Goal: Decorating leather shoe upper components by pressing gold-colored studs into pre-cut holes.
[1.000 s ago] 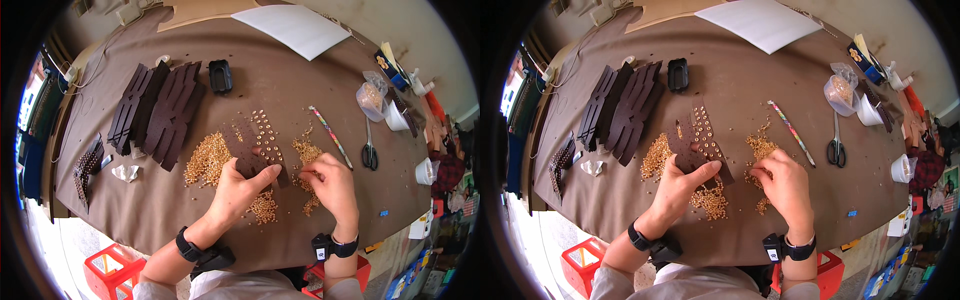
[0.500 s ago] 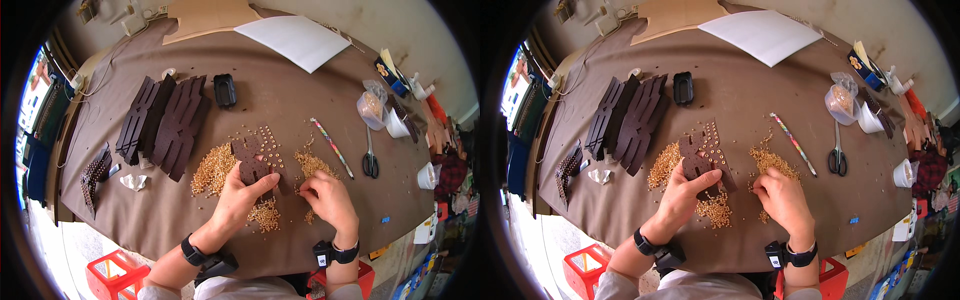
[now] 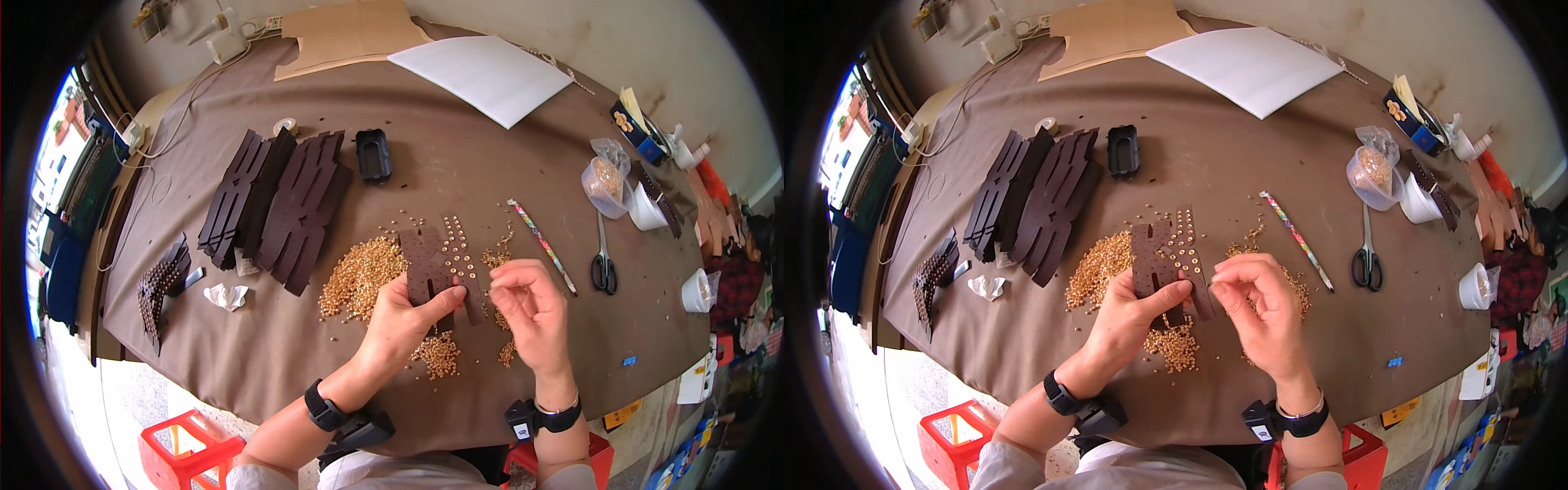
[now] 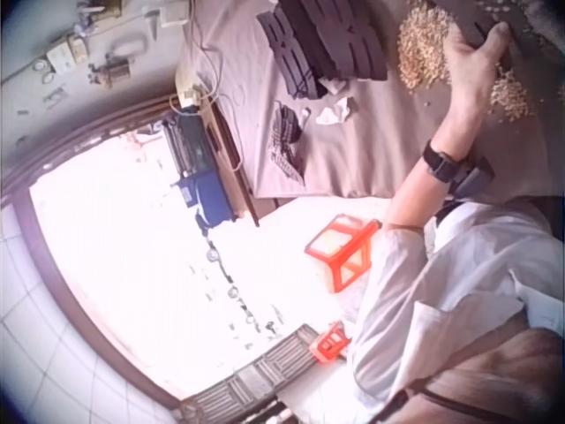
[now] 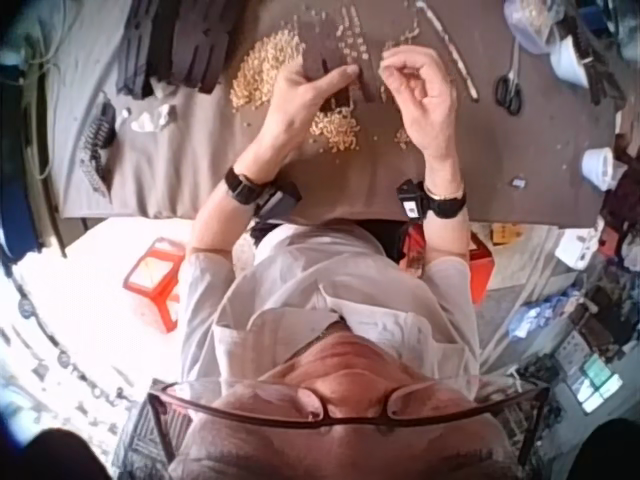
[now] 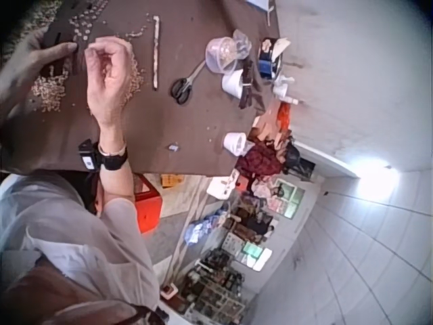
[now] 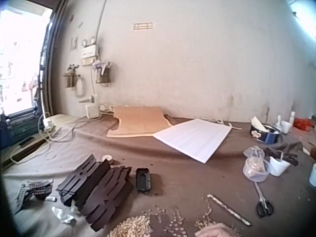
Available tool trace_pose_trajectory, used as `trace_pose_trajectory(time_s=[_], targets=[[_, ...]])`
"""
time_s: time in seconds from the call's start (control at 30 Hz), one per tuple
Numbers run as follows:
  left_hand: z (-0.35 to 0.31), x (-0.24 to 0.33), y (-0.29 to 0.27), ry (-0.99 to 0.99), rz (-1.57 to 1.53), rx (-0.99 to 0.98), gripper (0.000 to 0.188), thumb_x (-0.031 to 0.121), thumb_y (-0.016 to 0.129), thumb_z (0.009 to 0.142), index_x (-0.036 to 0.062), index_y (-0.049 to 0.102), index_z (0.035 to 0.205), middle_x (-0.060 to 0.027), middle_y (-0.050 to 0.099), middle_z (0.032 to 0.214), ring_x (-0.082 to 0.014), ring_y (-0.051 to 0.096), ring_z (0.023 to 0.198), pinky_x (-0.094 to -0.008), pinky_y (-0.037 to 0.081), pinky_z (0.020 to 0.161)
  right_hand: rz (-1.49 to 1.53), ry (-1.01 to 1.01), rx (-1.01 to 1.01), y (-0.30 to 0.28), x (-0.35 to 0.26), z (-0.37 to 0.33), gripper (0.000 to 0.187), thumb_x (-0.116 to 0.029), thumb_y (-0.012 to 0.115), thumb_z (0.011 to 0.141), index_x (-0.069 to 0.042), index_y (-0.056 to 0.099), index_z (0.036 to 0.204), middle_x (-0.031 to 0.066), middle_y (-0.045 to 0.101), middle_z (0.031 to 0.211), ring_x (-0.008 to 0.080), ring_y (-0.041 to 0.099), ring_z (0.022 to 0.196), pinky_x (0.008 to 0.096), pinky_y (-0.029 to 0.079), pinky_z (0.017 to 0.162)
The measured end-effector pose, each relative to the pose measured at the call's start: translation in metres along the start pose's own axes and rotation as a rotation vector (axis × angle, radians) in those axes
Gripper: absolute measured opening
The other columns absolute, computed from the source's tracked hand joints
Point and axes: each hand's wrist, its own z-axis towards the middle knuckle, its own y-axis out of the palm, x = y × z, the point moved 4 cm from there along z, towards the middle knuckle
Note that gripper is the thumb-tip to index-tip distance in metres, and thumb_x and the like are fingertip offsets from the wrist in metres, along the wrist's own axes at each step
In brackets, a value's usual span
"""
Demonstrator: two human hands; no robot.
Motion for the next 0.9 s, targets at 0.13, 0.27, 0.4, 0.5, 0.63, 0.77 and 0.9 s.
trace_pose_trajectory(time_s=[0.13,0.27,0.4,0.5,0.63,0.77,0.9], targets=[[-0.004,0.001,0.008,0.003,0.025,-0.039,0.012,0.011,0.066,0.087,0.0032,0.063,0.095,0.0013,0.064,0.081,-0.0040,0.056,0.070,-0.0210,0.046,0.061,-0.184,-0.047,-0.059,0.007,-0.001,-0.003,0.008,-0.003,0.066,0.084,-0.004,0.062,0.091,0.0058,0.048,0.106,0.0111,0.053,0.089,0.0239,0.047,0.075],[-0.006,0.001,0.009,-0.021,0.043,-0.047,0.012,0.010,0.066,0.086,0.0026,0.063,0.096,0.0014,0.064,0.082,-0.0034,0.055,0.069,-0.0202,0.045,0.060,-0.133,-0.019,-0.005,0.007,0.005,-0.002,0.008,-0.003,0.067,0.083,-0.004,0.064,0.090,0.0058,0.048,0.106,0.0121,0.052,0.093,0.0258,0.048,0.077],[-0.004,-0.001,0.009,0.027,0.050,-0.042,0.014,0.009,0.066,0.086,0.0017,0.063,0.097,0.0018,0.063,0.081,-0.0026,0.053,0.068,-0.0196,0.045,0.058,-0.123,-0.006,0.001,0.007,0.008,-0.002,0.009,-0.003,0.068,0.082,-0.004,0.065,0.090,0.0060,0.050,0.106,0.0123,0.051,0.095,0.0262,0.047,0.078],[-0.007,0.001,0.007,0.038,0.093,-0.029,0.014,0.010,0.066,0.086,0.0005,0.063,0.096,0.0019,0.063,0.078,-0.0021,0.052,0.066,-0.0193,0.044,0.057,-0.144,-0.049,0.033,0.007,0.008,-0.003,0.010,-0.003,0.069,0.081,-0.003,0.066,0.090,0.0053,0.052,0.103,0.0110,0.052,0.092,0.0251,0.047,0.076],[-0.006,0.003,0.006,0.065,0.150,-0.037,0.014,0.009,0.066,0.086,-0.0010,0.064,0.095,0.0002,0.064,0.081,-0.0035,0.055,0.071,-0.0203,0.047,0.062,-0.129,0.002,0.074,0.011,0.009,-0.006,0.010,-0.002,0.069,0.081,-0.004,0.066,0.090,0.0042,0.052,0.102,0.0097,0.053,0.086,0.0233,0.046,0.071],[-0.006,0.002,0.007,0.070,0.148,-0.027,0.014,0.011,0.067,0.085,-0.0013,0.064,0.091,0.0018,0.062,0.074,-0.0022,0.051,0.066,-0.0201,0.044,0.057,-0.121,-0.028,0.084,0.012,0.011,-0.007,0.009,0.000,0.068,0.081,-0.003,0.065,0.089,0.0029,0.054,0.098,0.0084,0.054,0.079,0.0212,0.045,0.067],[-0.006,-0.001,0.008,0.118,0.140,-0.021,0.014,0.011,0.066,0.085,-0.0017,0.064,0.091,0.0010,0.063,0.074,-0.0019,0.052,0.068,-0.0208,0.045,0.058,-0.058,0.038,0.064,0.010,0.013,-0.009,0.015,0.001,0.067,0.082,-0.001,0.059,0.095,0.0038,0.057,0.094,0.0085,0.056,0.079,0.0211,0.047,0.070]])
